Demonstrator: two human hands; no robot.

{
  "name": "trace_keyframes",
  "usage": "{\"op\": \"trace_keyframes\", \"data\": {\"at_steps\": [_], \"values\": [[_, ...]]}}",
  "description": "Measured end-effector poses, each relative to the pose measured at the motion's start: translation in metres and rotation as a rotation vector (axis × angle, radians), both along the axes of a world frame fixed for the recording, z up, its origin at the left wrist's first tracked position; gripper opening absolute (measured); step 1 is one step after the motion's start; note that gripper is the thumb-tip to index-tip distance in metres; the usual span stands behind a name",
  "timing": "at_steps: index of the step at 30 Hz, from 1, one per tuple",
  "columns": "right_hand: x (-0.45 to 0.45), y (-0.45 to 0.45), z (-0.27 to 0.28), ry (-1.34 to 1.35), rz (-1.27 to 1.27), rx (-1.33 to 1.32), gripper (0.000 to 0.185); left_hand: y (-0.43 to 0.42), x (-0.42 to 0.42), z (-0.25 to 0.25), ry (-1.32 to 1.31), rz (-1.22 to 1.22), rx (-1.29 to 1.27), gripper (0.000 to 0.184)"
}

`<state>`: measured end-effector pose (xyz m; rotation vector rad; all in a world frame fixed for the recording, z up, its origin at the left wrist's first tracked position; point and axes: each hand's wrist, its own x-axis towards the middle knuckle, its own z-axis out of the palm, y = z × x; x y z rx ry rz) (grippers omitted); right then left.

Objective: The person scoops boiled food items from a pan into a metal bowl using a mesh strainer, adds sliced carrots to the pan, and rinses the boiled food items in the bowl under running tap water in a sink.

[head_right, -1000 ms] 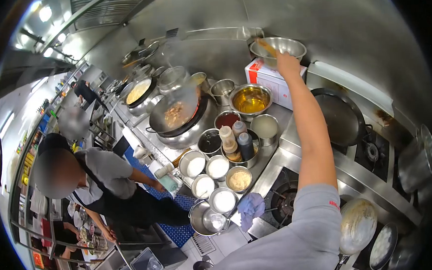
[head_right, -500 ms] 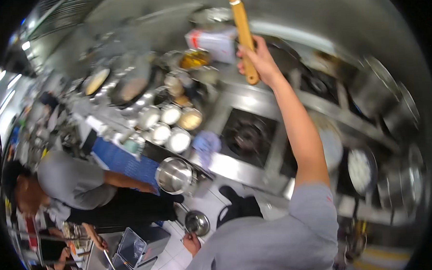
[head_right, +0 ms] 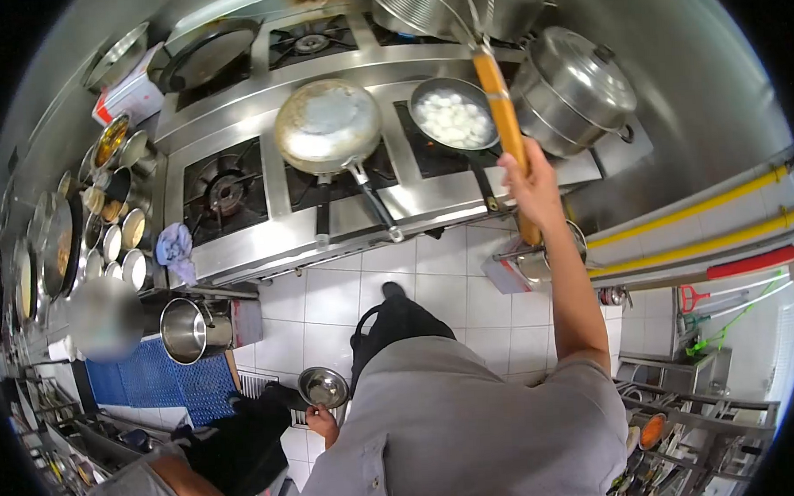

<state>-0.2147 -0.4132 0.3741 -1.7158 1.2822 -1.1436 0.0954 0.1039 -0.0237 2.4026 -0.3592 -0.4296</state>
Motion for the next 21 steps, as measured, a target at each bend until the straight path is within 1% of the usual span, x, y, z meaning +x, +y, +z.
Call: {"op": "trace_keyframes", "data": {"at_steps": [1,2,3,4,5,6,7,8,9,10,12,13,15,17,19,20,21], "values": [[-0.036,0.003,-0.003,0.065,-0.094,0.016,0.033,0.015,0.001,-0.030,-0.012,-0.124,-0.058,0.039],[-0.065,0.008,-0.004,0.128,-0.187,0.034,0.036,0.013,-0.001,-0.027,-0.012,-0.138,-0.055,0.039],[-0.085,0.014,-0.001,0.233,-0.305,0.060,0.037,0.005,-0.005,-0.023,0.031,-0.137,0.044,0.037],[-0.110,0.009,-0.010,0.230,-0.312,0.063,0.037,-0.001,-0.011,-0.022,0.073,-0.135,0.146,0.035],[-0.136,0.004,-0.029,0.364,-0.324,-0.017,0.038,-0.006,-0.017,-0.019,-0.028,-0.152,0.143,0.031],[-0.149,0.003,-0.034,0.498,-0.335,-0.092,0.038,-0.012,-0.020,-0.012,-0.036,-0.160,0.151,0.031],[-0.160,0.002,-0.039,0.561,-0.379,-0.024,0.038,-0.021,-0.023,-0.006,-0.048,-0.215,0.124,0.030],[-0.174,-0.004,-0.054,0.555,-0.383,-0.016,0.038,-0.032,-0.027,0.004,-0.060,-0.268,0.096,0.028],[-0.187,-0.015,-0.075,0.604,-0.384,-0.067,0.037,-0.041,-0.034,0.012,-0.097,-0.310,-0.003,0.025],[-0.203,-0.027,-0.092,0.655,-0.382,-0.119,0.037,-0.054,-0.043,0.016,-0.101,-0.310,0.003,0.025],[-0.210,-0.045,-0.097,0.661,-0.329,-0.097,0.040,-0.074,-0.060,0.026,-0.025,-0.273,-0.029,0.025],[-0.215,-0.056,-0.102,0.732,-0.328,-0.048,0.042,-0.072,-0.060,-0.002,-0.071,-0.284,0.039,0.025],[-0.221,-0.073,-0.103,0.855,-0.322,0.039,0.045,-0.091,-0.086,0.002,-0.121,-0.278,0.052,0.025],[-0.234,-0.095,-0.103,0.860,-0.297,0.064,0.046,-0.116,-0.104,0.002,-0.183,-0.288,0.096,0.028],[-0.244,-0.116,-0.114,0.872,-0.257,0.094,0.047,-0.149,-0.127,0.015,-0.194,-0.291,0.125,0.029],[-0.251,-0.127,-0.121,0.874,-0.234,0.051,0.048,-0.160,-0.139,0.028,-0.190,-0.300,0.156,0.030],[-0.256,-0.131,-0.126,0.879,-0.209,0.008,0.049,-0.161,-0.143,0.022,-0.248,-0.302,0.141,0.031]]}}
